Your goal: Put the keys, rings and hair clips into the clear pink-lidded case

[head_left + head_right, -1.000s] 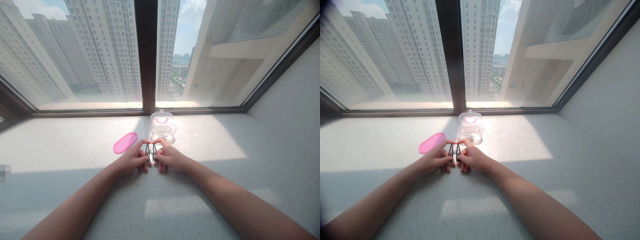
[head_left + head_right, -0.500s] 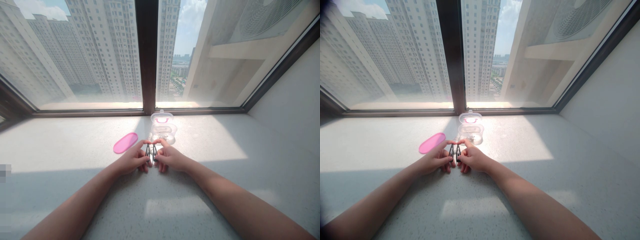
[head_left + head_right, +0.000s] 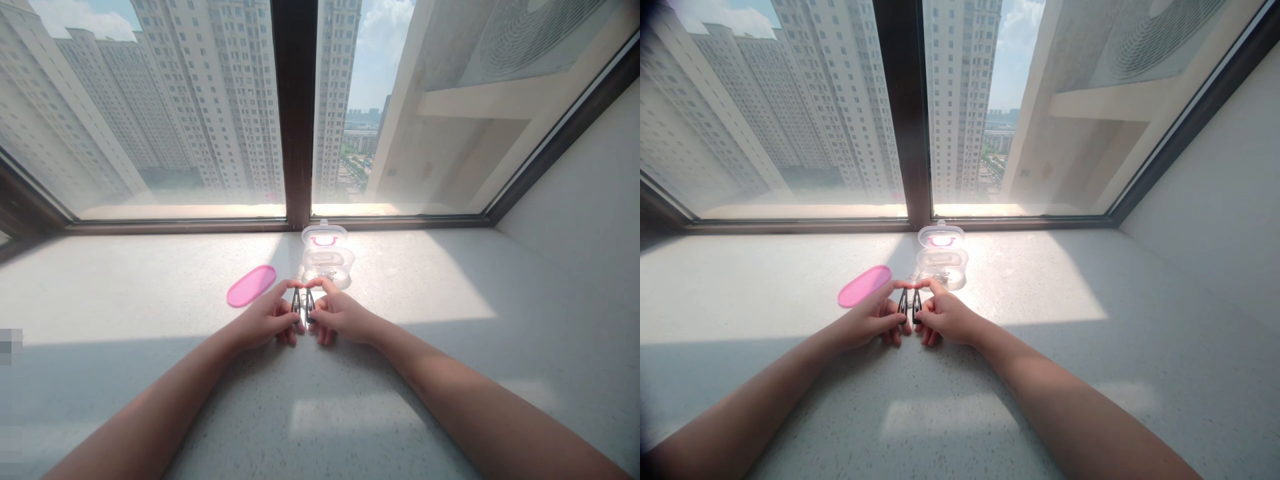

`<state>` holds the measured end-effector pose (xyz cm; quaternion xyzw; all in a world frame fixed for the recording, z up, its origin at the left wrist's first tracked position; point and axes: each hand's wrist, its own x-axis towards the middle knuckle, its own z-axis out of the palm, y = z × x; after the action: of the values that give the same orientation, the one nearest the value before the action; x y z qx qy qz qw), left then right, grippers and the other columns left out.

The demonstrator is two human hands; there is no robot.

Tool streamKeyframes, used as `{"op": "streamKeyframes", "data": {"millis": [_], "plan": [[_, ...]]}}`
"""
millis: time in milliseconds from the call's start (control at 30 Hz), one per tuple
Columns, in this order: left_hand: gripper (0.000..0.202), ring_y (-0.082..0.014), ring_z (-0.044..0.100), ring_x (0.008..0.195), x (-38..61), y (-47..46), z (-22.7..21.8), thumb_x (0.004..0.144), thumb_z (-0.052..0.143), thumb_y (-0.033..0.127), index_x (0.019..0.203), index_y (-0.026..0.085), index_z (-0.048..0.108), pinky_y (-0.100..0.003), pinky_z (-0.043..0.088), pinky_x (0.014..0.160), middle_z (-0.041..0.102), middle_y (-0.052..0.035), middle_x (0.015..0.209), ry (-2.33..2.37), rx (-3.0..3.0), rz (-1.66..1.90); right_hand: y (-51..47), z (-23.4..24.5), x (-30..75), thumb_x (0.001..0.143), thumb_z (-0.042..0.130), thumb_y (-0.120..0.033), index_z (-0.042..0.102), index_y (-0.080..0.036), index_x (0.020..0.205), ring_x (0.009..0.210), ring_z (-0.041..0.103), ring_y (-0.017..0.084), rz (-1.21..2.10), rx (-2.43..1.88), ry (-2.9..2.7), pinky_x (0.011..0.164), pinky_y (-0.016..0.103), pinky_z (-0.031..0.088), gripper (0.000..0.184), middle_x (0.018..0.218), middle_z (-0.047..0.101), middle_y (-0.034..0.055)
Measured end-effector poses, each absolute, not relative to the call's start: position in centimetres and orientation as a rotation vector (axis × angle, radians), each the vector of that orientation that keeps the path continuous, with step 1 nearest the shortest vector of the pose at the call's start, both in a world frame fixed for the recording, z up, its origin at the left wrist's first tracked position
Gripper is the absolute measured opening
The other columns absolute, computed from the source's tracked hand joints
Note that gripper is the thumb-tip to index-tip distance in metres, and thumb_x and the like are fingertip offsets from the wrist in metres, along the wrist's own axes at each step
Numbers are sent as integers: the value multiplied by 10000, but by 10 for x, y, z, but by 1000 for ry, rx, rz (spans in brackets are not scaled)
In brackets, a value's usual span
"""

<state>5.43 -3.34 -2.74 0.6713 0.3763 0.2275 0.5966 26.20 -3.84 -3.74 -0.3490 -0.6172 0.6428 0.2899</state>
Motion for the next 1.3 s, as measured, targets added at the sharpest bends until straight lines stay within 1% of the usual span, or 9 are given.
{"op": "streamKeyframes", "data": {"millis": [467, 667, 767, 867, 967, 1067, 1167, 1300], "plan": [[608, -170, 667, 571, 54, -33, -29, 860, 589, 403, 1355, 215, 290, -206, 458, 473, 682, -61, 767, 841, 1550, 542, -38, -39, 262, 844, 575, -254, 344, -239, 1182, 465, 612, 123, 1703, -940, -1638, 410, 197, 501, 409, 597, 487, -101], [671, -167, 668, 566, 54, -32, -34, 863, 586, 392, 1416, 217, 248, -217, 473, 485, 678, -60, 773, 831, 1557, 555, -39, -39, 262, 865, 553, -264, 341, -238, 1209, 467, 614, 116, 1710, -918, -1650, 414, 192, 498, 405, 626, 538, -79], [646, -169, 669, 565, 55, -31, -34, 873, 569, 380, 1416, 190, 276, -208, 462, 475, 680, -66, 766, 851, 1602, 534, -38, -41, 262, 877, 539, -273, 339, -231, 1221, 472, 618, 119, 1714, -894, -1660, 411, 189, 496, 400, 642, 562, -65], [517, -166, 669, 559, 57, -32, -32, 873, 555, 393, 1312, 154, 426, -200, 455, 467, 697, -90, 792, 865, 1626, 514, -37, -42, 262, 875, 546, -282, 338, -235, 1239, 470, 619, 124, 1710, -887, -1659, 402, 189, 489, 422, 629, 548, -72], [344, -155, 665, 558, 59, -33, -31, 868, 547, 401, 1085, 136, 574, -198, 457, 476, 708, -102, 836, 895, 1630, 510, -37, -42, 262, 869, 560, -293, 339, -244, 1260, 476, 621, 128, 1709, -877, -1655, 406, 193, 490, 452, 629, 540, -74], [291, -144, 660, 557, 60, -33, -31, 866, 541, 400, 944, 128, 608, -193, 453, 478, 706, -101, 855, 913, 1624, 504, -37, -40, 262, 868, 567, -302, 345, -245, 1274, 483, 620, 125, 1713, -879, -1652, 418, 193, 496, 466, 641, 546, -67], [290, -146, 660, 562, 59, -34, -30, 865, 538, 401, 913, 127, 621, -198, 452, 482, 704, -99, 850, 921, 1627, 487, -38, -39, 263, 865, 574, -306, 353, -248, 1279, 483, 618, 118, 1715, -884, -1660, 419, 185, 492, 472, 656, 558, -59], [286, -145, 655, 574, 59, -34, -29, 870, 531, 391, 918, 126, 626, -213, 466, 509, 695, -95, 850, 893, 1639, 465, -37, -41, 263, 858, 588, -306, 362, -246, 1280, 489, 621, 118, 1723, -870, -1668, 423, 185, 495, 483, 663, 563, -56]]}}
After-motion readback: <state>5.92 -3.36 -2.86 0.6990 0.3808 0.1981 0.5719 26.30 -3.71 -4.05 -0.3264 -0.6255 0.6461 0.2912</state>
